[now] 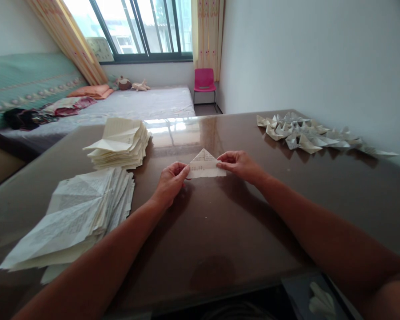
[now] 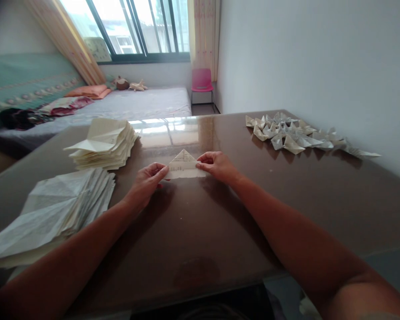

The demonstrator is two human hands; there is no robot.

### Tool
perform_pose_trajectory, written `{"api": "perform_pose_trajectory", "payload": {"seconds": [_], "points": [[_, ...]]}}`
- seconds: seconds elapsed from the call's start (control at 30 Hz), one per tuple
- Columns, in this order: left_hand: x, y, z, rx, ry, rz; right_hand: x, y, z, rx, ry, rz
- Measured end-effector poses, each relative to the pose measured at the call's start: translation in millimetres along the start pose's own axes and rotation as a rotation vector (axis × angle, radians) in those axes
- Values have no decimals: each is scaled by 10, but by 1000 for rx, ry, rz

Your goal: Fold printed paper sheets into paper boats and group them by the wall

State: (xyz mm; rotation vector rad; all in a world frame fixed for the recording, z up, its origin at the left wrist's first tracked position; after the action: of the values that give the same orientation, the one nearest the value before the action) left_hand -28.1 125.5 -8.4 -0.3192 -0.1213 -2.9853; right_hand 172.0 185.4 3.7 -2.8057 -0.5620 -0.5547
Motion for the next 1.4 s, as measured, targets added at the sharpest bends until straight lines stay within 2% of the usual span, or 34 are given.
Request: {"api": "perform_pose_trajectory", "payload": {"seconds": [0.1, 0.2, 0.27, 0.33, 0.43, 0.5, 0.6, 0.67, 0.77, 0.87, 0.97, 1.03, 1.13, 1.2, 1.4], "points": [[-4, -42, 71, -117, -226, -29, -48, -15, 81, -35, -142, -39], [7, -20, 279, -352, -521, 35, -172, 18, 48, -43, -169, -144], [-18, 10, 359, -432, -612, 52, -270, 51, -8, -36, -151, -220], [-69, 15, 341, -403, -608, 4, -345, 74, -58, -20, -122, -261], [-192, 24, 209, -255, -471, -152, -377, 77, -101, 22, -49, -233], [-250, 49, 150, -174, -343, -222, -297, 63, -163, 101, 69, -118], [-239, 64, 104, -89, -195, -219, -145, 97, -321, 244, 304, 84], [-228, 63, 61, -33, -111, -217, -126, 123, -372, 272, 396, 124], [-237, 61, 5, 17, -38, -234, -169, 131, -371, 261, 407, 82], [-246, 66, -17, 20, -41, -236, -219, 110, -306, 214, 303, 10], [-271, 67, 1, -10, -86, -251, -315, 89, -199, 135, 148, -125], [-258, 45, 55, -75, -186, -245, -350, 86, -171, 120, 117, -193], [-108, -22, 202, -226, -371, -122, -294, 68, -148, 110, 189, -197], [-14, -61, 244, -265, -455, -61, -244, 54, -128, 90, 233, -185], [-56, -71, 143, -188, -395, -171, -182, 46, -83, 35, 264, -182]]}}
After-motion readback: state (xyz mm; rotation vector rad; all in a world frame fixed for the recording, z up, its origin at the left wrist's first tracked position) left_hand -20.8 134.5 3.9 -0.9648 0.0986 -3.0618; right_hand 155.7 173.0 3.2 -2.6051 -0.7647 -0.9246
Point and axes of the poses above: each hand's wrist, its own y-axis away from the middle knuckle, its own x-axis out of the back of the hand, z = x × y, the point moved 10 cm from there along -y, towards the middle knuckle, and after that the axes turned 3 degrees about x, right-handed, at the moved point
